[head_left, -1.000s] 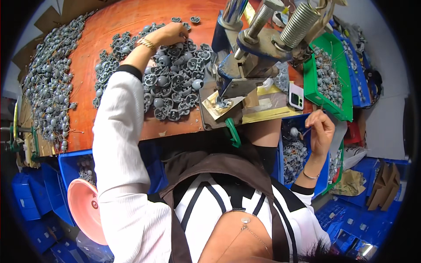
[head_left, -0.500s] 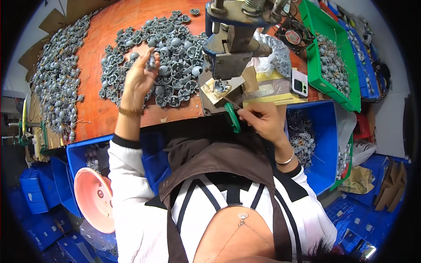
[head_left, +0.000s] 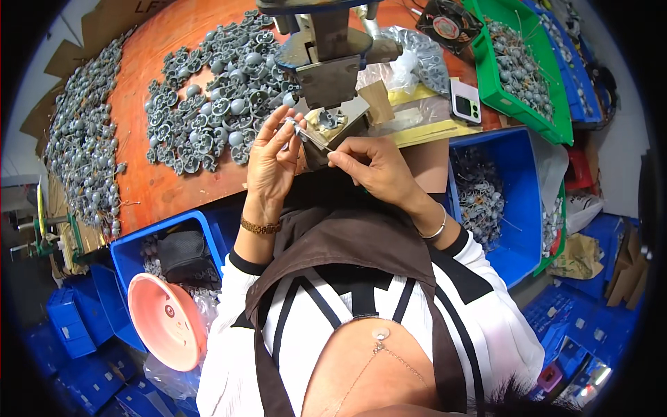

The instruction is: Assembling small plastic components using a manual press on a factory workbench.

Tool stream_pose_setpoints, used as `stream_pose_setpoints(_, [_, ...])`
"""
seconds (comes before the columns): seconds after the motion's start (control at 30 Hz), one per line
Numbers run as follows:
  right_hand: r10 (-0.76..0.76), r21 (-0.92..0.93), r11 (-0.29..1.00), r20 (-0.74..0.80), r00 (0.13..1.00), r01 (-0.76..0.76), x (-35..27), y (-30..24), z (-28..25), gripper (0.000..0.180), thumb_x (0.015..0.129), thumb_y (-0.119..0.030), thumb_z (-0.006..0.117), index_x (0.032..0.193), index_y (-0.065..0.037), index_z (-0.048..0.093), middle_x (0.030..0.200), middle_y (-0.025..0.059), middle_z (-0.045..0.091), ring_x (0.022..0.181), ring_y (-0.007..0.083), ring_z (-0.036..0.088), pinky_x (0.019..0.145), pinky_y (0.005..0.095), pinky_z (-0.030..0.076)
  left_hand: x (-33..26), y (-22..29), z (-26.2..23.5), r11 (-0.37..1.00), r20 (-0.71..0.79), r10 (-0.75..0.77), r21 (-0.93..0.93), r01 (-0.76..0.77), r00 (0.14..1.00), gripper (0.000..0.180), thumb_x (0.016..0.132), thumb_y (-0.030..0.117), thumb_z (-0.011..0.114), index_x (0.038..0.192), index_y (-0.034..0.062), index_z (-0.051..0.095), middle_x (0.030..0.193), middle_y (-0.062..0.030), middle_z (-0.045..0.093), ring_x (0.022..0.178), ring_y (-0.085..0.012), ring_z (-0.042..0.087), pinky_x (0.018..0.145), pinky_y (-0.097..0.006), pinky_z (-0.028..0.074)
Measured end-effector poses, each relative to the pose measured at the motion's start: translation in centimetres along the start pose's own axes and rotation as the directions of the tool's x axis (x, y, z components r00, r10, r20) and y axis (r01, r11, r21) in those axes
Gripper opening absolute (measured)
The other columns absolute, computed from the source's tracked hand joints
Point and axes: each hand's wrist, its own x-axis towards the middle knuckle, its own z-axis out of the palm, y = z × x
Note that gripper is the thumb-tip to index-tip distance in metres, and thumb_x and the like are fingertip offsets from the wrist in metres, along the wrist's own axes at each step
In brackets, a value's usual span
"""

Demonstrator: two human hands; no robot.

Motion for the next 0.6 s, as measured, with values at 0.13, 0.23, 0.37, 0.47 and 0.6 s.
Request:
stream_pose_setpoints(0.13, [0.019,0.002,1.0,0.038,0.999,-0.019,-0.1,-0.3,-0.1,0.026,0.09,-0.018,0.063,0.069,-0.002,0.062,0.057,-0.0048,0.052,0.05,0.0014,0.044,0.046,0.0199,0.033,0.2,-0.5,-0.7,0.997,0.032,-0.074,-0.021,0.074,0.997,0.028,0.085,0.0,0.065,0.113,0.0034,0.06,0.099,-0.0067,0.064,0.09,-0.0126,0.064,0.072,-0.018,0.054])
stream_pose_setpoints(0.23, [0.011,-0.017,1.0,0.038,0.999,-0.01,0.0,-0.4,-0.1,0.026,0.089,-0.017,0.062,0.068,-0.001,0.061,0.056,-0.0043,0.051,0.051,0.0014,0.043,0.047,0.0207,0.033,0.2,-0.9,-0.4,0.999,-0.055,0.019,0.037,-0.017,0.998,0.023,0.085,0.002,0.066,0.108,0.0041,0.062,0.097,-0.0054,0.066,0.083,-0.0094,0.063,0.069,-0.018,0.054])
stream_pose_setpoints(0.37, [0.0,-0.136,0.991,0.003,1.0,0.0,0.2,-0.5,-0.3,0.026,0.087,-0.014,0.062,0.066,0.0,0.059,0.056,-0.0031,0.052,0.053,0.0018,0.043,0.048,0.0216,0.033,0.1,-1.1,-0.9,0.987,-0.011,0.036,0.158,-0.034,0.999,0.02,0.087,0.005,0.063,0.107,0.0011,0.063,0.102,-0.0072,0.066,0.092,-0.0117,0.063,0.075,-0.02,0.054])
stream_pose_setpoints(0.47, [0.008,-0.124,0.992,0.006,1.0,-0.007,0.1,-0.2,-0.4,0.026,0.087,-0.013,0.062,0.065,0.0,0.058,0.057,-0.003,0.053,0.054,0.0019,0.044,0.049,0.0211,0.034,-0.4,-0.9,-0.2,0.965,0.018,0.038,0.26,-0.041,0.999,0.022,0.089,0.006,0.061,0.111,-0.0007,0.062,0.106,-0.0085,0.065,0.095,-0.0121,0.063,0.079,-0.021,0.053])
stream_pose_setpoints(0.6, [0.015,-0.122,0.992,-0.003,1.0,-0.015,0.1,-0.1,-0.5,0.026,0.086,-0.013,0.062,0.064,0.0,0.057,0.057,-0.0027,0.054,0.055,0.0018,0.044,0.05,0.0207,0.035,-1.0,-0.9,0.7,0.964,0.099,0.053,0.253,-0.076,0.994,0.026,0.091,0.006,0.058,0.116,-0.002,0.06,0.11,-0.0107,0.065,0.095,-0.0119,0.062,0.083,-0.022,0.052])
